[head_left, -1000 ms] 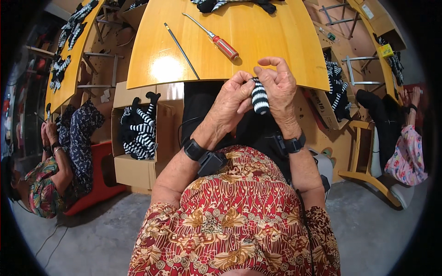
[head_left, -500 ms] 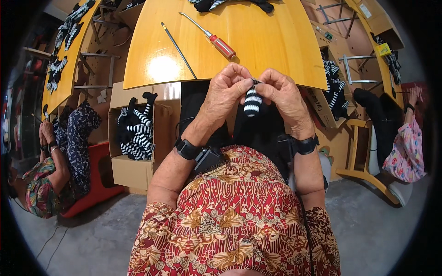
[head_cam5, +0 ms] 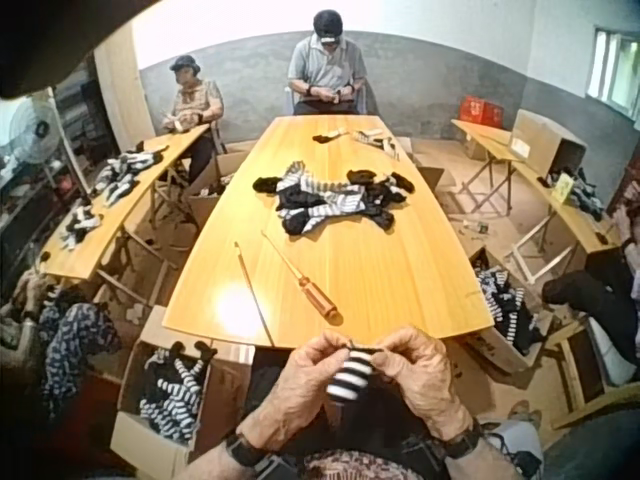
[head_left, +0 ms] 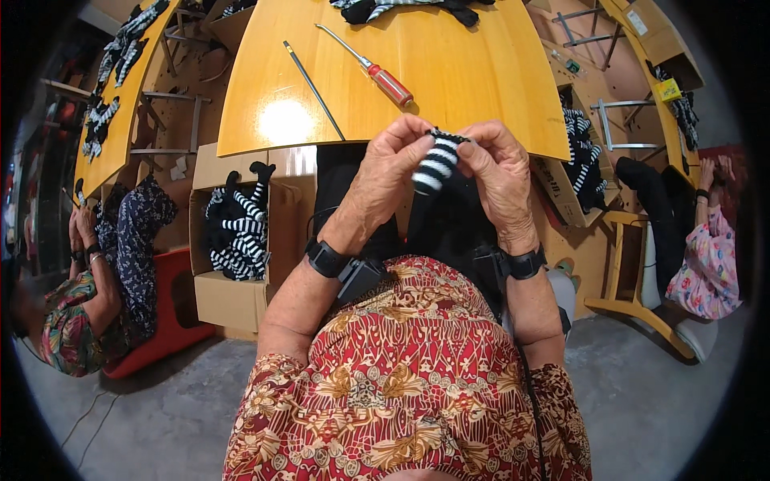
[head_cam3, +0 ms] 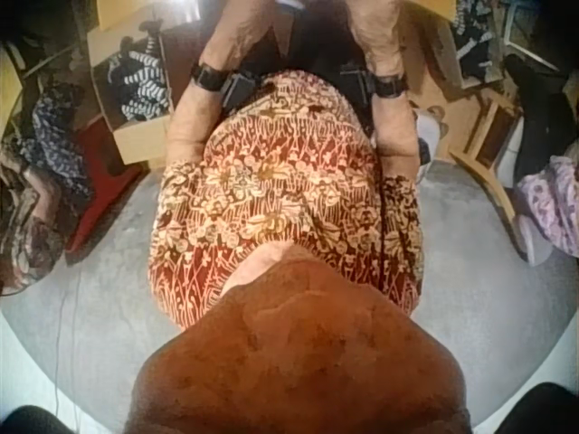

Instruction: The person sits at a table and turns black and white striped socks inside out by hand. They then use a red-handled screwdriver to push the fabric through the sock to ensure it is fully inverted. The person repeats this process for multiple socks, placing the finished ones into a cardboard box.

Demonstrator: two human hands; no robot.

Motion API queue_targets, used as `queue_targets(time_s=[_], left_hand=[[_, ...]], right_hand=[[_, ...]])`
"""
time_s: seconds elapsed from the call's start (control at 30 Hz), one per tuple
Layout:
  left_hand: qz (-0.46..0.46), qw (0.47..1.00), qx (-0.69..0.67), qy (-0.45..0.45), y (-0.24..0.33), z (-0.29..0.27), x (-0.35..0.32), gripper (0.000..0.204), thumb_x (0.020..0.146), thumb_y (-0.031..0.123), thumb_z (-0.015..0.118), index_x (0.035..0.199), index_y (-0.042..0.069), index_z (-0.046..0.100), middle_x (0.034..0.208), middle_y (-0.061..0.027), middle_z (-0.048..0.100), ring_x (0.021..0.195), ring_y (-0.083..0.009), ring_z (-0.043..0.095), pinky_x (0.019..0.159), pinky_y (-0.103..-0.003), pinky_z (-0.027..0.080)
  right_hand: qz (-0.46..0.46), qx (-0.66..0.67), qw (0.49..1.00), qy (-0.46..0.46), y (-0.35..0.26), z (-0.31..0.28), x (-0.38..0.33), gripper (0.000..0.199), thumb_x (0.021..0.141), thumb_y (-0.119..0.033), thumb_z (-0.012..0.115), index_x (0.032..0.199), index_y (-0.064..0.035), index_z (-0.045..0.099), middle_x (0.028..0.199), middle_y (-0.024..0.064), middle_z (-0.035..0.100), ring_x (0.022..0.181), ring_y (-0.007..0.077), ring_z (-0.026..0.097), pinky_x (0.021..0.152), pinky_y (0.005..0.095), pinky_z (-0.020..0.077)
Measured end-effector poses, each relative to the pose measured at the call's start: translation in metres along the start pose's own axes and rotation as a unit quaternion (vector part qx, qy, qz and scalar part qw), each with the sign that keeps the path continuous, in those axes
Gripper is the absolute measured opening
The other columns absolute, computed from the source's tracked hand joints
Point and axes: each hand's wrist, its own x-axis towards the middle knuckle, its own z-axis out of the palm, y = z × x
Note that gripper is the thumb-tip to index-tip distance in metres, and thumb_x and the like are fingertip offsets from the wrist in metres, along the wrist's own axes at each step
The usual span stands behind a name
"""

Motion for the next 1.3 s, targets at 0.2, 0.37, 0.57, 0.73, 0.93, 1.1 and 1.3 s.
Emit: queue_targets(time_s=[0.2, 0.37, 0.57, 0.73, 0.93, 1.1, 1.3], left_hand=[[0.070, 0.992, 0.101, 0.020, 0.008, 0.016, -0.006, 0.014, 0.094, 0.015, 0.059, 0.105, 0.007, 0.054, 0.088, 0.0022, 0.058, 0.076, -0.0045, 0.054, 0.067, -0.019, 0.045], [-0.007, 0.998, -0.060, 0.013, 0.007, 0.024, -0.010, 0.018, 0.094, 0.019, 0.060, 0.106, 0.007, 0.052, 0.084, 0.0042, 0.054, 0.069, -0.0037, 0.049, 0.060, -0.017, 0.040], [-0.015, 0.989, -0.149, -0.016, 0.004, 0.023, -0.013, 0.048, 0.085, 0.017, 0.072, 0.124, 0.011, 0.043, 0.081, 0.0039, 0.051, 0.063, -0.0051, 0.043, 0.057, -0.019, 0.037], [-0.013, 0.989, -0.146, -0.008, 0.015, 0.036, -0.017, 0.062, 0.082, 0.015, 0.074, 0.133, 0.010, 0.038, 0.081, 0.0032, 0.052, 0.064, -0.0048, 0.044, 0.056, -0.018, 0.035], [0.014, 0.995, 0.094, -0.011, 0.036, 0.032, -0.015, 0.048, 0.091, 0.014, 0.064, 0.132, 0.007, 0.040, 0.077, 0.0051, 0.053, 0.067, -0.0021, 0.045, 0.058, -0.015, 0.035], [0.062, 0.978, 0.195, -0.033, 0.030, 0.029, -0.014, 0.044, 0.092, 0.013, 0.062, 0.130, 0.006, 0.040, 0.079, 0.0048, 0.053, 0.068, -0.0013, 0.045, 0.060, -0.015, 0.035], [-0.010, 1.000, 0.012, -0.022, 0.029, 0.026, -0.014, 0.053, 0.088, 0.013, 0.068, 0.131, 0.007, 0.039, 0.086, 0.0014, 0.056, 0.072, -0.0037, 0.047, 0.062, -0.016, 0.037]], right_hand=[[0.067, -0.065, 0.995, -0.042, -0.016, 0.005, 0.002, 0.010, 0.088, -0.012, 0.068, 0.088, -0.0040, 0.062, 0.078, -0.0041, 0.059, 0.071, 0.0023, 0.052, 0.064, 0.0176, 0.0429], [0.022, -0.099, 0.995, 0.013, -0.012, 0.013, 0.005, 0.010, 0.090, -0.012, 0.065, 0.087, -0.0035, 0.061, 0.077, -0.0040, 0.060, 0.073, 0.0013, 0.053, 0.063, 0.0180, 0.0435], [-0.162, -0.229, 0.957, 0.077, -0.014, 0.028, 0.005, 0.014, 0.084, 0.010, 0.050, 0.087, -0.0007, 0.058, 0.078, 0.0009, 0.061, 0.074, 0.0060, 0.057, 0.068, 0.0221, 0.0476], [-0.217, -0.286, 0.931, 0.063, -0.020, 0.033, -0.001, 0.018, 0.079, 0.011, 0.049, 0.088, -0.0010, 0.058, 0.080, 0.0021, 0.062, 0.077, 0.0074, 0.059, 0.070, 0.0234, 0.0485], [0.042, -0.097, 0.994, 0.002, -0.031, 0.010, -0.001, 0.013, 0.089, -0.014, 0.065, 0.088, -0.0020, 0.061, 0.078, -0.0036, 0.059, 0.074, 0.0029, 0.053, 0.066, 0.0211, 0.0444], [0.079, -0.131, 0.984, -0.088, -0.040, 0.009, 0.004, 0.022, 0.091, -0.021, 0.064, 0.084, -0.0015, 0.058, 0.073, -0.0037, 0.054, 0.069, 0.0036, 0.048, 0.062, 0.0209, 0.0415], [-0.070, -0.276, 0.958, 0.019, -0.030, 0.022, -0.004, 0.015, 0.090, -0.010, 0.063, 0.083, -0.0007, 0.054, 0.070, 0.0028, 0.053, 0.066, 0.0080, 0.052, 0.060, 0.0255, 0.0444]])
